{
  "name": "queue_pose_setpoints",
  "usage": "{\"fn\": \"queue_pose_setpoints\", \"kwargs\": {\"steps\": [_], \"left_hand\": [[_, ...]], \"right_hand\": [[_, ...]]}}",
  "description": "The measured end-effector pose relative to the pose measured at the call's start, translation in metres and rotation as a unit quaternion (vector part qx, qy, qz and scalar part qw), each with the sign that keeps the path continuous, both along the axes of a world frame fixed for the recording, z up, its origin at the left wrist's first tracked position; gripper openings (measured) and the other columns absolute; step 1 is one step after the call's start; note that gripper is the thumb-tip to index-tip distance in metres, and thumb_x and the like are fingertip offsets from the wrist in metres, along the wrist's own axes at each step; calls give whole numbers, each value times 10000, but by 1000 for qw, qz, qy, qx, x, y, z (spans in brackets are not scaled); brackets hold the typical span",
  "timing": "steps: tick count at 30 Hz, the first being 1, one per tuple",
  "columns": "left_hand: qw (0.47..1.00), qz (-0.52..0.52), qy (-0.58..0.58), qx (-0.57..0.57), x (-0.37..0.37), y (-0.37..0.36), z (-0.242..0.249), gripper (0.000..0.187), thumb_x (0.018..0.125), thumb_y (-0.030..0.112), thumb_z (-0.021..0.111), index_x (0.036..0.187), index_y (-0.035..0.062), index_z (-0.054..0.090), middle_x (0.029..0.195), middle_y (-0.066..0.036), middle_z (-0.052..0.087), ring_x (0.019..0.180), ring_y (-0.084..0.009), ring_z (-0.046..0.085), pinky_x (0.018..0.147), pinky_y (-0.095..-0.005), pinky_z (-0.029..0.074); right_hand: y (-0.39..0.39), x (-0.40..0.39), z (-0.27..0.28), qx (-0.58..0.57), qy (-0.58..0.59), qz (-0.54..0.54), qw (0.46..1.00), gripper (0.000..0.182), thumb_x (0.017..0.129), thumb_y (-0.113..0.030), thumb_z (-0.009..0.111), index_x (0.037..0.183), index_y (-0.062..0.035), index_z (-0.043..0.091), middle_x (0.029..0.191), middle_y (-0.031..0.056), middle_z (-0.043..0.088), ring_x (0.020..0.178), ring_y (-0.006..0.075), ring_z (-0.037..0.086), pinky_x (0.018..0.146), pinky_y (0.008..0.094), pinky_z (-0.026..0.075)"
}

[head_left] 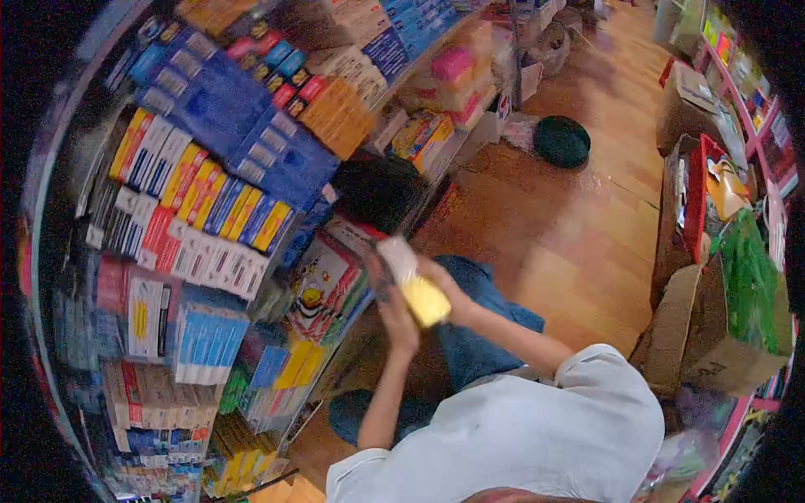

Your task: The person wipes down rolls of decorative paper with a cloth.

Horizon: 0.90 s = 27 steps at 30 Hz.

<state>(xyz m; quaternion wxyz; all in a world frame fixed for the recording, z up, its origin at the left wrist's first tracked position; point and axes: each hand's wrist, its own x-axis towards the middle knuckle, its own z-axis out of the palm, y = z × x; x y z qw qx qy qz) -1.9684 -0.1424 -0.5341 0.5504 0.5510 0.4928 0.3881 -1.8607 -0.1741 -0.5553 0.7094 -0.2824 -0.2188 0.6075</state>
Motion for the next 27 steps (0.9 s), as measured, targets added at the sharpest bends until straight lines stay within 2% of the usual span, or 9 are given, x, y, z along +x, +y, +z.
{"fn": "queue_pose_setpoints", "kwargs": {"steps": [4, 6, 7, 11, 13, 15, 19, 22, 27], "left_hand": [[919, -91, 114, 366, 42, -22, -25, 605, 984, 445, 304, 1321, -54, 366, 1301, -160, 465, 1155, -227, 445, 1019, -365, 314], [955, -53, 32, 291, 45, -8, -44, 624, 981, 427, 303, 1409, -23, 244, 1475, -169, 241, 1371, -258, 211, 1117, -376, 127], [997, 37, -54, -52, 41, -5, -30, 631, 963, 497, 333, 1227, -64, 449, 1202, -128, 529, 975, -201, 567, 811, -348, 481], [982, 188, 16, 18, 49, 50, 9, 675, 900, 544, 448, 1261, -27, 432, 1231, -150, 513, 1042, -234, 555, 897, -373, 451], [978, 11, -178, -111, 47, 59, 9, 701, 897, 565, 444, 1345, 31, 374, 1321, -119, 463, 1165, -268, 480, 995, -381, 368], [965, 3, -200, -171, 44, 54, -18, 754, 882, 617, 411, 1370, 45, 344, 1358, -105, 431, 1223, -272, 433, 1031, -395, 336], [922, 2, -299, -246, 60, 24, -38, 773, 893, 622, 376, 1400, 49, 266, 1401, -98, 364, 1259, -258, 394, 1049, -398, 322], [980, -1, -130, -152, 65, 5, -83, 641, 922, 432, 506, 1367, 31, 279, 1341, -94, 404, 1215, -214, 419, 1011, -361, 361], [975, 67, -159, -143, 64, 7, -86, 715, 905, 377, 566, 1384, 4, 188, 1317, -115, 439, 1184, -219, 467, 968, -352, 412]], "right_hand": [[20, 53, -6, 40, 4, -74, 996, 560, 883, -317, 468, 1337, -2, 377, 1167, 100, 567, 994, 161, 577, 853, 289, 468], [18, 45, -40, 60, 13, 24, 998, 622, 884, -355, 494, 1361, 12, 338, 1256, 103, 510, 1080, 163, 530, 915, 284, 430], [12, 37, -47, 58, 4, 55, 997, 645, 881, -363, 508, 1372, 12, 325, 1285, 100, 489, 1107, 160, 513, 932, 279, 417], [-22, 41, -30, 58, 74, 123, 988, 694, 828, -370, 545, 1378, -1, 337, 1270, 113, 515, 1061, 190, 559, 921, 317, 443], [-23, 53, -40, -48, 332, 203, 920, 602, 826, -400, 498, 1285, -12, 465, 1162, 133, 593, 965, 217, 615, 873, 352, 482], [-14, 65, -39, -104, 298, 154, 936, 483, 813, -440, 482, 1063, -45, 600, 968, 122, 662, 839, 248, 645, 816, 377, 509], [1, 65, -119, -31, 413, 151, 898, 413, 846, -391, 500, 1103, -72, 559, 987, 93, 646, 885, 210, 631, 817, 386, 507], [-5, 56, -121, -60, 152, -77, 983, 426, 888, -313, 498, 1223, -53, 461, 1158, 65, 563, 975, 199, 586, 870, 346, 473], [-5, 92, -66, -54, -100, -97, 989, 474, 918, -320, 496, 1274, -7, 466, 1217, 115, 545, 1103, 204, 519, 962, 291, 386]]}}
